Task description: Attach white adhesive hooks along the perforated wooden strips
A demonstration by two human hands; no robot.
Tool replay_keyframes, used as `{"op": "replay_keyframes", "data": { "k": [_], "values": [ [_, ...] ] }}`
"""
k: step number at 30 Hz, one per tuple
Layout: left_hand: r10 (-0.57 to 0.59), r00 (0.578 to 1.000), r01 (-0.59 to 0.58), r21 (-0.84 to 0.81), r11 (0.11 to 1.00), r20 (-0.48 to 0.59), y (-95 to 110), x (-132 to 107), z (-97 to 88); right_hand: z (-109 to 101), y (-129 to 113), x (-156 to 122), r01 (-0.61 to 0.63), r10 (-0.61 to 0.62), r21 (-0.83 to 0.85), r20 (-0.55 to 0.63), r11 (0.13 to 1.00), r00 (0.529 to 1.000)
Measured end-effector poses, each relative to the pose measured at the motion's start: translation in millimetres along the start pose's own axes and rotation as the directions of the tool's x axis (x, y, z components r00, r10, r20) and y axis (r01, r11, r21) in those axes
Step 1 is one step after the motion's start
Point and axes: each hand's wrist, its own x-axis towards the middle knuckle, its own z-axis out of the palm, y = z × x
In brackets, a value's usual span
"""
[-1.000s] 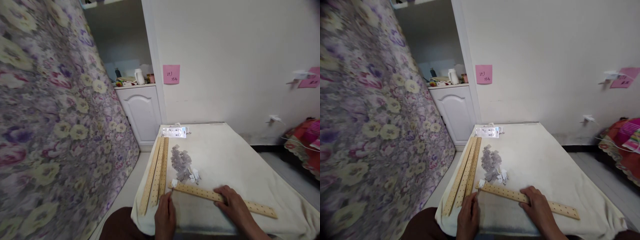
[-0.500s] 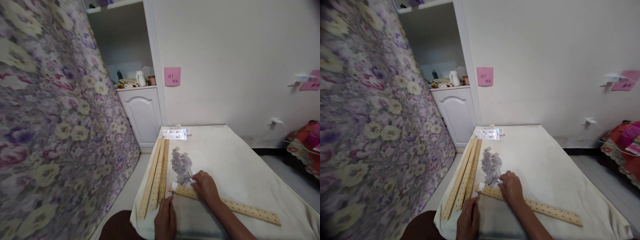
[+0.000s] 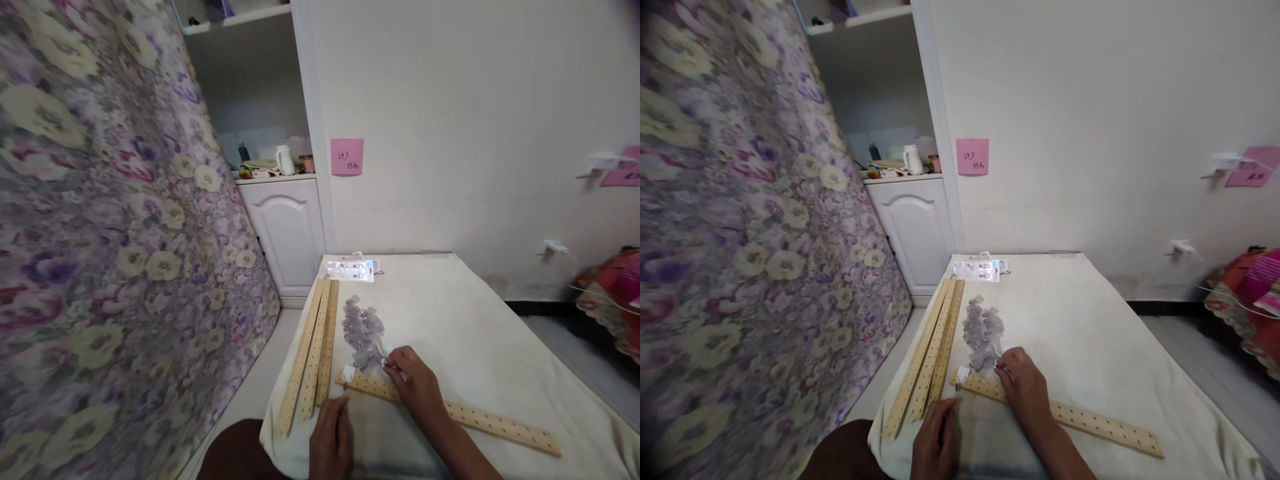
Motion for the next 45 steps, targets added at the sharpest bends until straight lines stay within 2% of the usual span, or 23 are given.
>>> {"op": "replay_keyframes", "data": {
  "k": [3,5,7,9,12,16,24,26,28,31,35,37,40,43,45],
  "values": [
    [-0.174,0.98,0.19,-0.199,0.961,0.093,24,-1,9.9,1,-5,-13,0.005,-0.005,0.056,-0.006,0.998,1.0],
    [-0.268,0.94,0.331,-0.362,0.872,0.214,39,0,19.9,4,-10,-20,0.025,-0.027,0.094,0.018,0.995,0.999],
    [-0.313,0.909,0.413,-0.484,0.772,0.276,50,3,29.0,5,-15,-27,0.044,-0.05,0.132,0.043,0.99,0.998],
    [-0.352,0.884,0.467,-0.533,0.706,0.307,55,6,35.0,5,-18,-32,0.062,-0.072,0.167,0.059,0.984,0.996],
    [-0.409,0.849,0.529,-0.544,0.651,0.335,58,10,37.4,3,-17,-37,0.094,-0.109,0.215,0.062,0.972,0.992],
    [-0.451,0.832,0.552,-0.575,0.604,0.324,63,11,34.7,0,-15,-43,0.122,-0.141,0.257,0.056,0.959,0.988],
    [-0.412,0.877,0.475,-0.586,0.657,0.249,62,11,32.1,-2,-16,-50,0.097,-0.136,0.409,0.069,0.907,0.988],
    [-0.413,0.881,0.465,-0.58,0.669,0.23,62,12,32.4,-4,-17,-49,0.039,-0.083,0.451,0.078,0.892,0.994],
    [-0.422,0.881,0.463,-0.57,0.679,0.213,63,12,32.8,-7,-17,-48,-0.074,0.024,0.478,0.11,0.875,0.994],
    [-0.425,0.881,0.464,-0.556,0.69,0.207,63,10,35.1,-8,-18,-45,-0.239,0.165,0.484,0.192,0.842,0.967],
    [-0.412,0.881,0.467,-0.566,0.68,0.231,57,2,42.9,-5,-15,-40,-0.32,0.191,0.491,0.294,0.81,0.936],
    [-0.416,0.883,0.462,-0.544,0.7,0.215,51,-2,46.1,-4,-10,-35,-0.33,0.205,0.455,0.302,0.827,0.931],
    [-0.389,0.911,0.409,-0.394,0.823,0.133,43,-7,44.4,-4,-1,-22,-0.285,0.195,0.351,0.272,0.892,0.943],
    [-0.255,0.962,0.267,-0.151,0.952,0.095,39,-9,36.3,0,8,-6,-0.252,0.176,0.277,0.27,0.927,0.947],
    [-0.157,0.982,0.161,-0.032,0.986,0.107,37,-9,31.6,5,13,2,-0.242,0.178,0.23,0.267,0.943,0.947]
  ]
}}
